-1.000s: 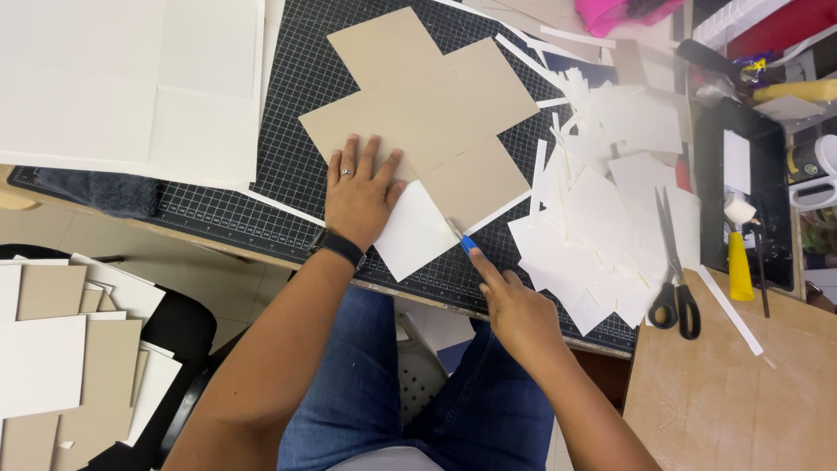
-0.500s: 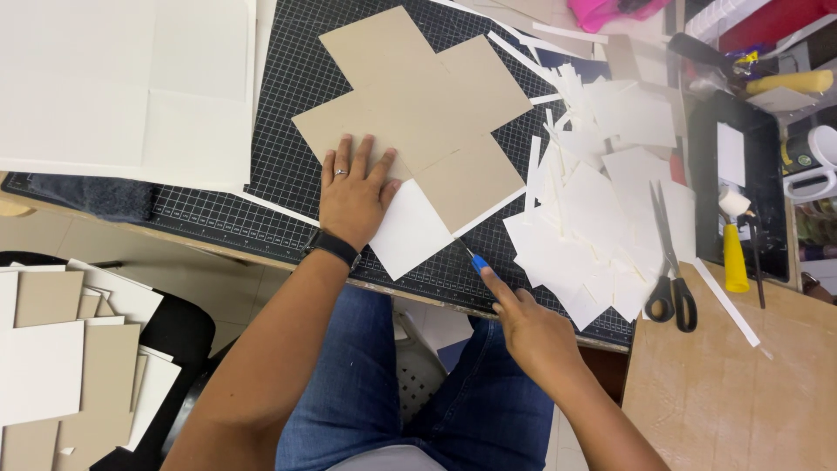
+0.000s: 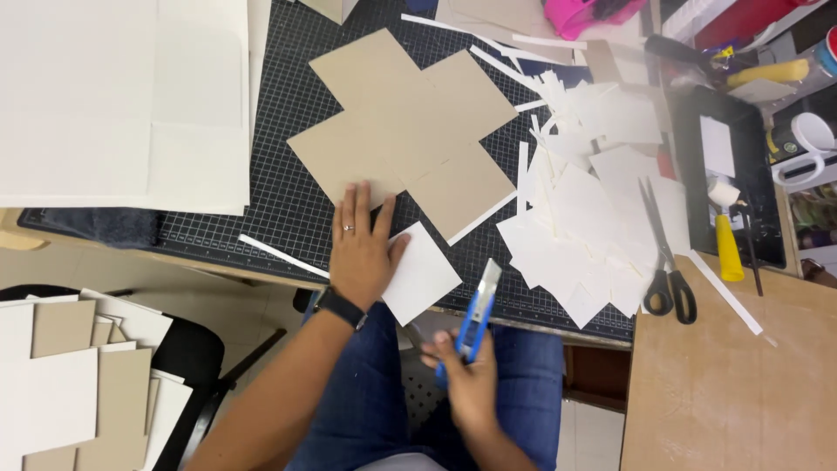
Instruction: Cutting out cardboard templates using a utility knife and scissors on a cutting mat
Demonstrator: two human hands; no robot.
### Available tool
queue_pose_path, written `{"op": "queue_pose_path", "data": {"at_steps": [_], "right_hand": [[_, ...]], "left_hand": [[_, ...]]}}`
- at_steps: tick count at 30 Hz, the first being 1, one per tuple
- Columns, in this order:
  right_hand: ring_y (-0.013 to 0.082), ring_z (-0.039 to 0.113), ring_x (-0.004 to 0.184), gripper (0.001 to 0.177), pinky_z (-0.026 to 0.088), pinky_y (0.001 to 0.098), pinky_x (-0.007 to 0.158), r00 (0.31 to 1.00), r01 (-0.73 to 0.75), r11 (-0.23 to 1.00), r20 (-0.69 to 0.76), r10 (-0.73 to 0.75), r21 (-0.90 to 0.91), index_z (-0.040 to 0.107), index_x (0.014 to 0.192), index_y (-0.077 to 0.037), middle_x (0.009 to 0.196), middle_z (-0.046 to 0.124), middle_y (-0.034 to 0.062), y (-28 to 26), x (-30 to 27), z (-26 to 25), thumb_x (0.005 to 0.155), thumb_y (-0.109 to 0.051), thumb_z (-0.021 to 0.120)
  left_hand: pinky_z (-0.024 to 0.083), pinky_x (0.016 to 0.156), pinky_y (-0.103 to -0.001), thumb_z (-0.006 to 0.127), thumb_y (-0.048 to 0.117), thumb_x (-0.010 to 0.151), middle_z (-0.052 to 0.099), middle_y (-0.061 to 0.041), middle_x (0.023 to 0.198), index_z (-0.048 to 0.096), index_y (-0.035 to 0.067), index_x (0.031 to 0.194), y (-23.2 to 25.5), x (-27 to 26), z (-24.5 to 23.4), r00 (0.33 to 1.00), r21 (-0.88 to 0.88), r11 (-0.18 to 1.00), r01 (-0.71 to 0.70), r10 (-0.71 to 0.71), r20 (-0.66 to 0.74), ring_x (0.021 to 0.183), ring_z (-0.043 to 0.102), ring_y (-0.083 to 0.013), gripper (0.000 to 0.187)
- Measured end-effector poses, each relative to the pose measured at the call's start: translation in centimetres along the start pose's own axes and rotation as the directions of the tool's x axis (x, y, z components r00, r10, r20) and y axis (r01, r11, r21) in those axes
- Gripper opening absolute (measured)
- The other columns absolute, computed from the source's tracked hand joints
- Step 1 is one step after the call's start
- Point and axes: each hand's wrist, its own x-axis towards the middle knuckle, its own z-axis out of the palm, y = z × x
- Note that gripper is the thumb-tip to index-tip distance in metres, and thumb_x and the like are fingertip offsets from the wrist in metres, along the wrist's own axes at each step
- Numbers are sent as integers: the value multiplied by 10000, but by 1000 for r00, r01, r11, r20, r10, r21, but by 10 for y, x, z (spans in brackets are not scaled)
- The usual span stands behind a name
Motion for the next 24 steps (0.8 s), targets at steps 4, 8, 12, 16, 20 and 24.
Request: {"op": "queue_pose_path", "data": {"at_steps": [4, 8, 12, 16, 20, 24], "right_hand": [[375, 816, 892, 359, 676, 436, 735, 1000, 13, 999, 19, -13, 51, 588, 1142, -38, 1040, 751, 175, -23, -6, 50, 875, -230, 733], [330, 760, 723, 341, 647, 420, 673, 995, -29, 984, -89, 45, 174, 516, 1071, -76, 884, 706, 188, -18, 6, 49, 852, -16, 770], [298, 742, 628, 340, 651, 402, 666, 993, 86, 989, -87, -75, 123, 555, 1030, -95, 827, 739, 201, -17, 21, 13, 819, 31, 789], [343, 748, 658, 327, 657, 445, 645, 980, 127, 992, -158, -124, 8, 496, 1082, -41, 849, 688, 222, -69, 16, -1, 865, 32, 730], [331, 800, 694, 305, 632, 384, 599, 1000, 1, 996, 19, 1, -94, 560, 1038, -62, 911, 796, 210, -44, 18, 18, 835, -58, 788], [326, 805, 723, 354, 671, 379, 641, 993, -88, 996, -74, 88, 2, 564, 1073, -92, 947, 736, 150, -31, -1, 68, 828, -118, 819]], "left_hand": [[262, 1226, -603, 563, 496, 1003, 341, -269, 1618, 497, 111, 1509, 10, -5, -1, 997, -25, 999, 30, -28, 70, 1512, 290, -467, 639], [226, 1215, -608, 593, 506, 994, 319, -282, 1615, 489, 117, 1499, -2, 13, -5, 987, -269, 956, 116, -81, 139, 1515, 259, -465, 645], [188, 1201, -608, 639, 396, 979, 431, -192, 1574, 517, 164, 1473, -53, 59, 22, 982, -250, 953, 170, -143, 121, 1502, 285, -409, 559], [231, 1156, -672, 640, 309, 984, 489, -188, 1506, 603, 114, 1398, -81, 112, 14, 928, -342, 863, 373, -343, 147, 1446, 353, -396, 459], [181, 1145, -671, 653, 544, 910, 403, -200, 1569, 509, 113, 1468, -106, 139, 32, 916, -133, 926, 353, -313, 251, 1486, 231, -439, 720], [352, 1082, -658, 782, 666, 774, 495, -218, 1456, 464, 102, 1510, -103, 131, 14, 874, 94, 951, 294, -307, 376, 1364, 388, -489, 980]]}}
